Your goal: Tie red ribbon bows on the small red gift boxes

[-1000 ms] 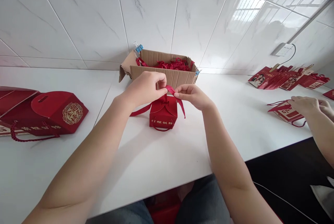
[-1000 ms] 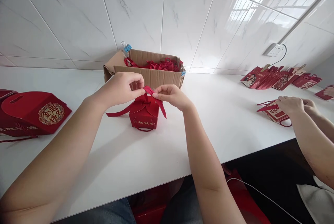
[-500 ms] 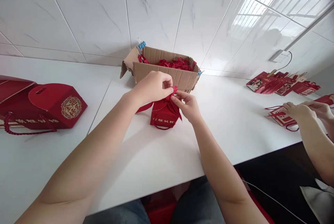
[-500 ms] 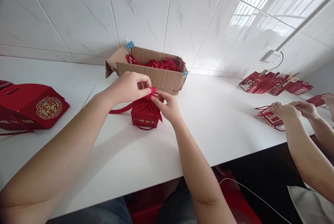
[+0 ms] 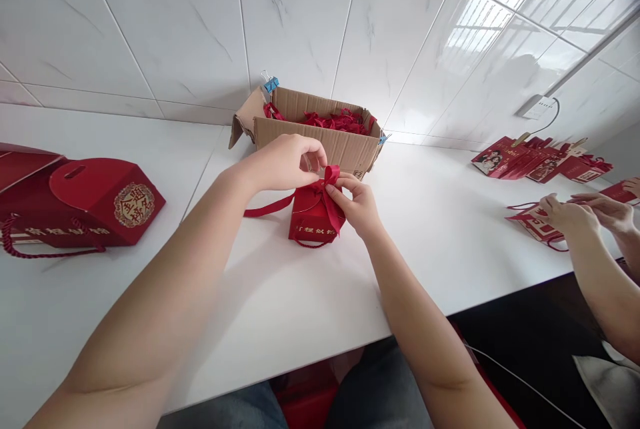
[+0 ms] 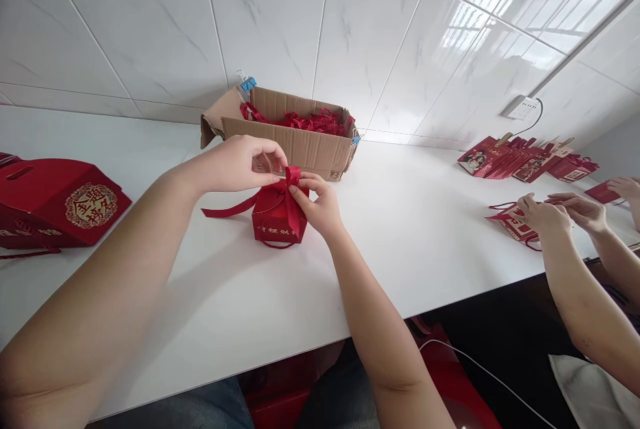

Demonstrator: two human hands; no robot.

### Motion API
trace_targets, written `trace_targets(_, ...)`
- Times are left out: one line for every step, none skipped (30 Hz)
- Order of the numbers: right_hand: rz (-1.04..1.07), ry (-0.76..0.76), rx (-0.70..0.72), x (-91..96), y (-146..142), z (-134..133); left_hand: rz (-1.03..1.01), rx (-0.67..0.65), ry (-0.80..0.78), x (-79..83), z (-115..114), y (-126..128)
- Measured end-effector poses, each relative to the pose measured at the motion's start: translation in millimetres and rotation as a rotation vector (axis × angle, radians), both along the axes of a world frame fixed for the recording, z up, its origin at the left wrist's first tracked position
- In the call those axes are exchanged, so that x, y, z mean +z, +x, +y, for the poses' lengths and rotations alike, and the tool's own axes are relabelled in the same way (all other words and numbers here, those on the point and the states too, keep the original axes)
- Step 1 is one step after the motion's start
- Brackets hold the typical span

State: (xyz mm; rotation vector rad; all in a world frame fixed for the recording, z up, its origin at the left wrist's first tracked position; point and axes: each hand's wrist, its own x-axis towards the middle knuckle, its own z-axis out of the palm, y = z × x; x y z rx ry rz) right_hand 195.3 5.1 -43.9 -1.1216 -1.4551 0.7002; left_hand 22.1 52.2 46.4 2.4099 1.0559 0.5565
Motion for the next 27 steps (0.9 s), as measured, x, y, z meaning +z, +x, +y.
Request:
trace_targets(0.021, -0.007, -0.004, 0.2, -1, -1, 0.023, -0.015, -0.032, 0.4, 1, -1)
trace_targets(0.035, -0.012, -0.012, 0.5, -2, -1, 0.038, -0.025, -0.061, 0.6, 1, -1)
trace_targets(0.043, -0.014, -0.021, 0.6, -3, -2, 0.046, -0.024, -0.082, 0.6, 0, 0)
trace_targets(0.046, -0.017, -0.027, 0.7, -3, -2, 0.048, -0.012, -0.093, 0.3, -1, 1)
trace_targets(0.047, -0.023, -0.026, 0.7, -3, -3, 0.049, 0.012, -0.092, -0.2, -2, 4)
trace_targets(0.049, -0.031, -0.02, 0.7, -3, -3, 0.051, 0.039, -0.084, -0.7, -4, 6)
trace_targets(0.051, -0.039, -0.013, 0.6, -3, -4, 0.054, 0.063, -0.073, -1.4, -5, 9)
trace_targets(0.053, -0.046, -0.007, 0.4, -3, -4, 0.057, 0.078, -0.061, -2.1, -6, 11)
trace_targets(0.053, -0.05, -0.005, 0.3, -2, -5, 0.056, 0.082, -0.051, -2.8, -6, 13)
trace_targets(0.051, -0.05, -0.01, 0.1, -2, -5, 0.05, 0.078, -0.043, -3.5, -6, 14)
trace_targets(0.052, -0.048, -0.018, -0.2, -2, -5, 0.038, 0.071, -0.034, -4.2, -6, 14)
trace_targets(0.058, -0.047, -0.024, -0.5, -2, -5, 0.023, 0.064, -0.026, -4.8, -6, 14)
trace_targets(0.069, -0.048, -0.025, -0.8, -2, -5, 0.008, 0.061, -0.018, -5.4, -5, 14)
trace_targets(0.081, -0.05, -0.027, -1.4, -2, -5, -0.003, 0.061, -0.013, -6.0, -4, 14)
trace_targets(0.086, -0.048, -0.03, -2.0, -3, -4, -0.011, 0.062, -0.01, -6.5, -4, 14)
trace_targets(0.081, -0.039, -0.036, -2.7, -3, -4, -0.016, 0.062, -0.007, -7.0, -3, 13)
trace_targets(0.068, -0.025, -0.044, -3.4, -4, -4, -0.019, 0.061, -0.004, -7.3, -2, 13)
trace_targets(0.052, -0.013, -0.052, -4.1, -4, -3, -0.021, 0.057, 0.0, -7.6, -2, 13)
trace_targets(0.04, -0.009, -0.055, -4.7, -4, -3, -0.024, 0.054, 0.004, -7.8, -1, 13)
trace_targets(0.042, -0.02, -0.05, -5.2, -4, -2, -0.026, 0.051, 0.008, -8.0, -1, 13)
trace_targets(0.062, -0.045, -0.035, -5.6, -4, -2, -0.029, 0.049, 0.01, -8.0, -1, 14)
trace_targets(0.097, -0.08, -0.016, -5.8, -4, -2, -0.033, 0.049, 0.011, -8.0, 0, 14)
trace_targets(0.138, -0.119, 0.008, -5.9, -3, -2, -0.039, 0.051, 0.008, -8.0, 0, 14)
trace_targets(0.179, -0.151, 0.032, -6.1, -3, -2, -0.047, 0.054, 0.0, -7.9, 0, 15)
trace_targets(0.215, -0.174, 0.055, -6.2, -3, -2, -0.054, 0.056, -0.011, -7.8, -1, 15)
trace_targets(0.24, -0.19, 0.072, -6.5, -3, -2, -0.061, 0.056, -0.025, -7.7, -1, 15)
trace_targets(0.256, -0.2, 0.083, -6.8, -3, -2, -0.069, 0.055, -0.042, -7.6, -1, 15)
